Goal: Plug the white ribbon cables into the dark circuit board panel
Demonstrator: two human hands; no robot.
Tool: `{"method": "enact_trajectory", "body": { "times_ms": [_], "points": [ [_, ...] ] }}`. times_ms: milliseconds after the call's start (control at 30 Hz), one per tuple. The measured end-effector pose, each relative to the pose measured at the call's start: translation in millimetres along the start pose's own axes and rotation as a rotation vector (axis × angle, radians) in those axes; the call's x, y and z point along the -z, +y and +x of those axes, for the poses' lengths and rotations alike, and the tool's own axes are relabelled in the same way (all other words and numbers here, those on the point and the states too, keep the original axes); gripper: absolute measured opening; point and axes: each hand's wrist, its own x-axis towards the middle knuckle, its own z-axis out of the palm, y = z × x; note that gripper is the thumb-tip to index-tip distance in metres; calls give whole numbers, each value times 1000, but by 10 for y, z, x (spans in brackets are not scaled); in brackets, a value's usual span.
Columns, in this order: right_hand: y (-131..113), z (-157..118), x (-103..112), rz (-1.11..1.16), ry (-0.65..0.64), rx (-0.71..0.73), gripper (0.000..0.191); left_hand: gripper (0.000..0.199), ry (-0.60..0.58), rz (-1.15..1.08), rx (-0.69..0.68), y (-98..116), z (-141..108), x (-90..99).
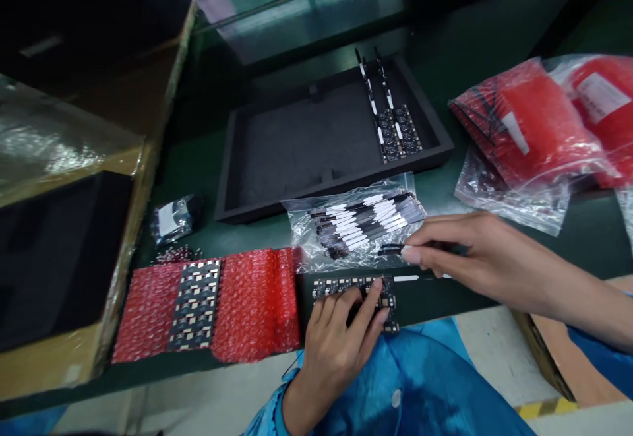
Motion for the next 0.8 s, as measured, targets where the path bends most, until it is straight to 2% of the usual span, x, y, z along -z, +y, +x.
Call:
{"method": "enact_trajectory", "body": {
  "times_ms": [100, 200, 367, 800],
  "points": [
    [-21, 97, -155, 22, -168, -66, 23, 48, -1, -10, 6, -3, -23, 41],
    [-40, 229, -328, -66, -249, -75, 27, 43, 26, -38, 17, -31, -75, 78],
    [-41, 324, -458, -152, -275, -97, 22, 41, 75, -91, 39, -93, -137, 86],
    [-7, 355, -529, -205, -287, -135, 26, 42, 38, -95, 52, -100, -121, 68]
  ]
}}
